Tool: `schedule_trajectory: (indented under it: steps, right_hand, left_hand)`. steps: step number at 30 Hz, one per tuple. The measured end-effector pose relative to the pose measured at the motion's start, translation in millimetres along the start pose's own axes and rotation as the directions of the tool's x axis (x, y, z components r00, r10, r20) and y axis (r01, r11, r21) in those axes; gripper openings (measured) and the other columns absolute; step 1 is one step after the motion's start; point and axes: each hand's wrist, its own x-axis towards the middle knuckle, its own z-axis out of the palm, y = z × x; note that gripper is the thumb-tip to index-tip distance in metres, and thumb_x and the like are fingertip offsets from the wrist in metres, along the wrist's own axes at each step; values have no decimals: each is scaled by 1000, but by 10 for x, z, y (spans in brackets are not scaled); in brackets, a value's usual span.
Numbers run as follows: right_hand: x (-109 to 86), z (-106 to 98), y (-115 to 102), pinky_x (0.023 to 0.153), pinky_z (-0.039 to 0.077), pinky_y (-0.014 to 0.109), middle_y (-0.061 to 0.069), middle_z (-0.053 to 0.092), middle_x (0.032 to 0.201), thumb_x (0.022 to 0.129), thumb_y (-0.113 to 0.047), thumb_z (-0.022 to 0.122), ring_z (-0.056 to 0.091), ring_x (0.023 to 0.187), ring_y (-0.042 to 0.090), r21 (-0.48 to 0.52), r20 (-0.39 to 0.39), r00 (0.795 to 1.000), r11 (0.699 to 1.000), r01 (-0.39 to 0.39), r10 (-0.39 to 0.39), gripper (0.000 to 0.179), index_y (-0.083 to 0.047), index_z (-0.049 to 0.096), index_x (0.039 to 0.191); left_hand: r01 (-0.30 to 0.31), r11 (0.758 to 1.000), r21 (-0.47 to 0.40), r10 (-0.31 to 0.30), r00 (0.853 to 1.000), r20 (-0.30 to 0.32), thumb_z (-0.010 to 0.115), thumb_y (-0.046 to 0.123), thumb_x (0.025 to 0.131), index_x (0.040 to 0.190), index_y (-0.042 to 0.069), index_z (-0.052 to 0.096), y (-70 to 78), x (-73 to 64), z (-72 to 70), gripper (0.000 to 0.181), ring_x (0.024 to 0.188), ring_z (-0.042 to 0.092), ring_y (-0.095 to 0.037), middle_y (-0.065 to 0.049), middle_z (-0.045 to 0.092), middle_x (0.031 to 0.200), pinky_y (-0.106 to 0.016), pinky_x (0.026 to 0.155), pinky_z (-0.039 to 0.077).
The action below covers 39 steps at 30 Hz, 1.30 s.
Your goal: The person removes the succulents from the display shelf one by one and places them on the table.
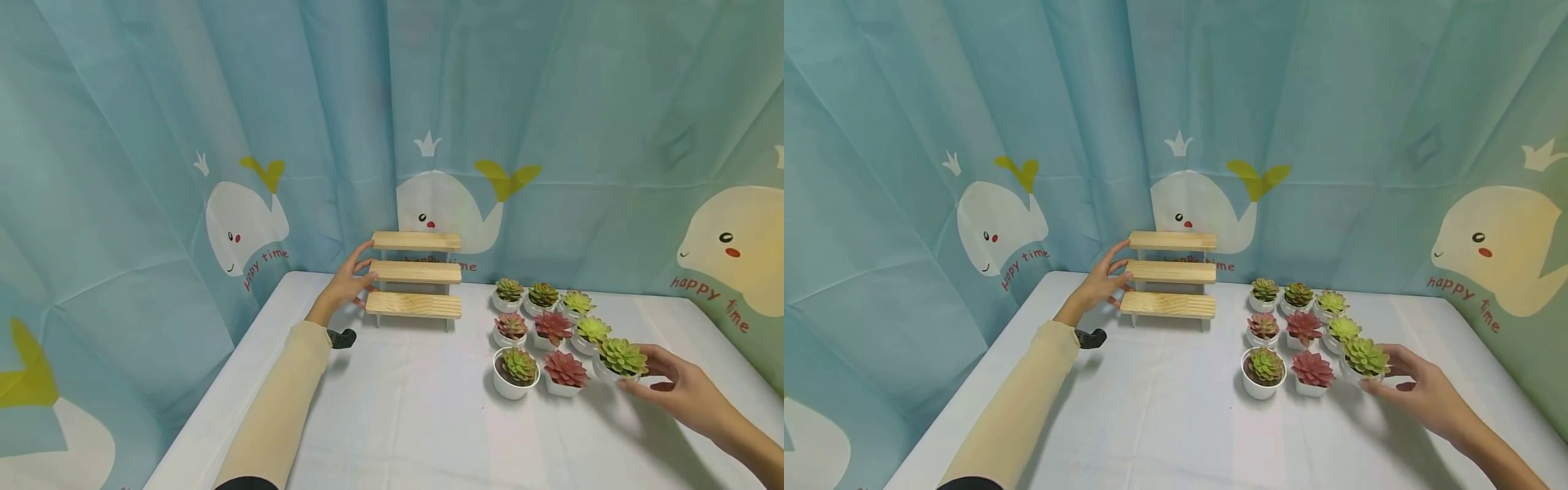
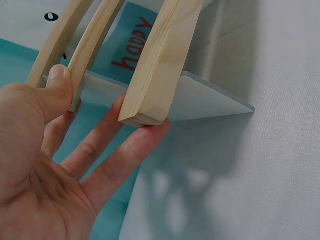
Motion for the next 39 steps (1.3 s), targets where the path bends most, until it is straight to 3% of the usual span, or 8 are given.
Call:
schedule_trajectory:
  steps: [4,12,16,22,39]
  right_hand:
    - [-12,68,100,64,51,22,34,56,135,93,-37,79,43,89,-22,2,16,1000,1000,-15,15,73,5,48,143]
    - [-27,176,235,68,55,20,24,64,126,91,-29,82,50,90,-20,42,22,1000,999,12,-13,68,7,51,139]
    - [-35,215,270,68,54,20,30,62,128,91,-30,81,51,88,-18,37,34,999,999,5,-6,68,7,50,139]
    - [-71,272,302,68,53,21,26,66,121,90,-30,83,55,88,-12,26,29,999,1000,13,-14,68,6,51,138]
    - [-49,247,286,71,52,19,34,59,131,93,-22,79,50,92,-16,31,73,997,999,38,-40,64,8,48,139]
  left_hand:
    - [-3,1000,1,3,1000,2,62,19,105,159,51,24,-6,4,-1,74,130,57,-39,-15,27,167,-60,59,60]
    - [2,1000,-2,-1,1000,5,62,19,105,159,52,23,-1,13,-11,75,127,59,-40,-15,25,167,-62,60,60]
    - [7,1000,-7,-7,1000,4,62,18,105,158,54,24,-5,24,-8,74,130,58,-39,-14,25,168,-65,63,59]
    - [7,1000,-2,-7,1000,9,62,18,105,158,54,24,0,16,1,74,132,56,-38,-14,25,168,-67,65,58]
    - [-17,1000,26,17,1000,17,60,20,106,160,53,21,-2,5,-11,74,129,58,-42,-14,25,168,-66,63,58]
